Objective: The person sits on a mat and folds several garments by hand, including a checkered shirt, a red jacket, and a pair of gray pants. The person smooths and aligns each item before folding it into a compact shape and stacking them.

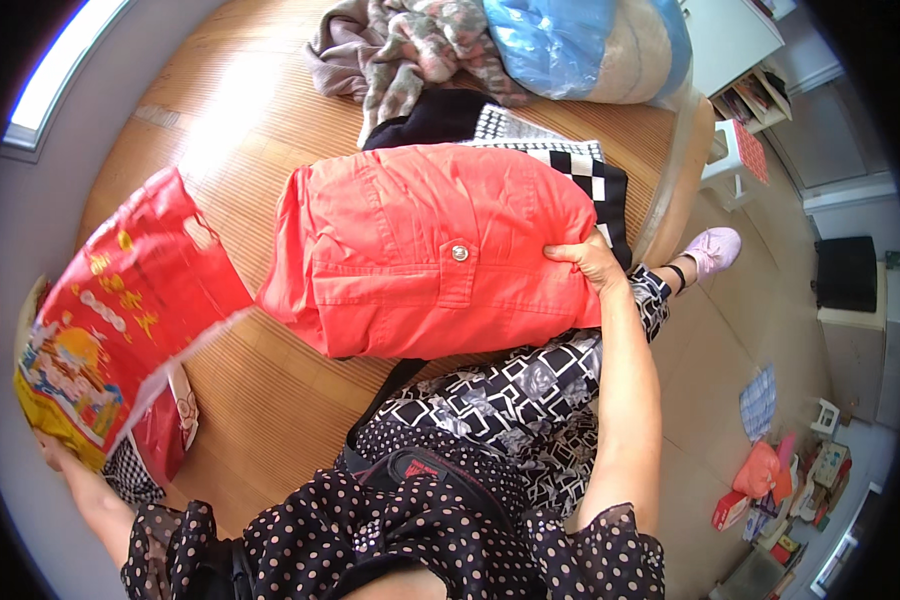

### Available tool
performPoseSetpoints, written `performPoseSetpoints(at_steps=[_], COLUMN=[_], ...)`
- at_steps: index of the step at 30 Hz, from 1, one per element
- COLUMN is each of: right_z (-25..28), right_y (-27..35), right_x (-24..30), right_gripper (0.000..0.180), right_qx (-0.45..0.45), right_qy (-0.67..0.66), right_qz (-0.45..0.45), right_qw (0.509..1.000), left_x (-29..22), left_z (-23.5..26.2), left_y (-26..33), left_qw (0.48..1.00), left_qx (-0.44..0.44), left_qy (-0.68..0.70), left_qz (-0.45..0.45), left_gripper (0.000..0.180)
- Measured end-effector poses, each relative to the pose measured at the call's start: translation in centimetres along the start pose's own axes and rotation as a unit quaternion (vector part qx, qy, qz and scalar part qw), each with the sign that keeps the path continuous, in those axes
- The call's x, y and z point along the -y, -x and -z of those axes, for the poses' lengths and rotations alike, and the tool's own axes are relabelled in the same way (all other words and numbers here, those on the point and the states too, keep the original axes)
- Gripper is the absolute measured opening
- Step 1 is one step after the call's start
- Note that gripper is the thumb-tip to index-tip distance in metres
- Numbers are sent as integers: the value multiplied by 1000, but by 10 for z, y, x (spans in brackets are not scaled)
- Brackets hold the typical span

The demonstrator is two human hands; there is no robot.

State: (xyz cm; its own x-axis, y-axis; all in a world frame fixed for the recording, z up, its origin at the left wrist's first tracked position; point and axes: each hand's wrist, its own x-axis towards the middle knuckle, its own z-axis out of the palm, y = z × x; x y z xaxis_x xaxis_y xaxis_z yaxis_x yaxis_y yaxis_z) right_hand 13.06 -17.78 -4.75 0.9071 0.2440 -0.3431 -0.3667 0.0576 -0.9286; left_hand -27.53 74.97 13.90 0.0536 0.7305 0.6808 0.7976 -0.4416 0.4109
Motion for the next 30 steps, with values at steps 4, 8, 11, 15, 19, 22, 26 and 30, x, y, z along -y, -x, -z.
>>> performPoseSetpoints(at_steps=[4, 8, 11, 15, 19, 22, 26, 30], right_z=[-1, 2, 5, -6, 3, 1, -9, -7], right_y=[-1, -8, -8, -4, 2, 2, 5, 27], right_x=[-1, -13, -20, -10, -18, -17, -14, -10], right_gripper=[64, 62, 65, 68, 69, 66, 62, 57], right_qx=[14, 37, 39, 29, 27, -1, 15, -27], right_qy=[17, 3, 35, 22, 0, 40, 47, 93], right_qz=[7, 28, 72, 56, 30, 44, 48, 57], right_qw=[1000, 999, 996, 998, 999, 998, 998, 994], left_x=[-63, -66, -83, -101, -108, -114, -97, -244], left_z=[22, -14, -35, -44, -81, -125, -185, -122], left_y=[-4, -15, -3, 16, 42, 71, 168, 358], left_qw=[957, 931, 916, 899, 876, 849, 764, 717], left_qx=[8, 48, 68, 76, 108, 171, 376, 667], left_qy=[166, 253, 294, 324, 359, 393, 432, 204], left_qz=[239, 257, 265, 286, 303, 309, 297, -8], left_gripper=[62, 63, 63, 64, 65, 65, 66, 58])
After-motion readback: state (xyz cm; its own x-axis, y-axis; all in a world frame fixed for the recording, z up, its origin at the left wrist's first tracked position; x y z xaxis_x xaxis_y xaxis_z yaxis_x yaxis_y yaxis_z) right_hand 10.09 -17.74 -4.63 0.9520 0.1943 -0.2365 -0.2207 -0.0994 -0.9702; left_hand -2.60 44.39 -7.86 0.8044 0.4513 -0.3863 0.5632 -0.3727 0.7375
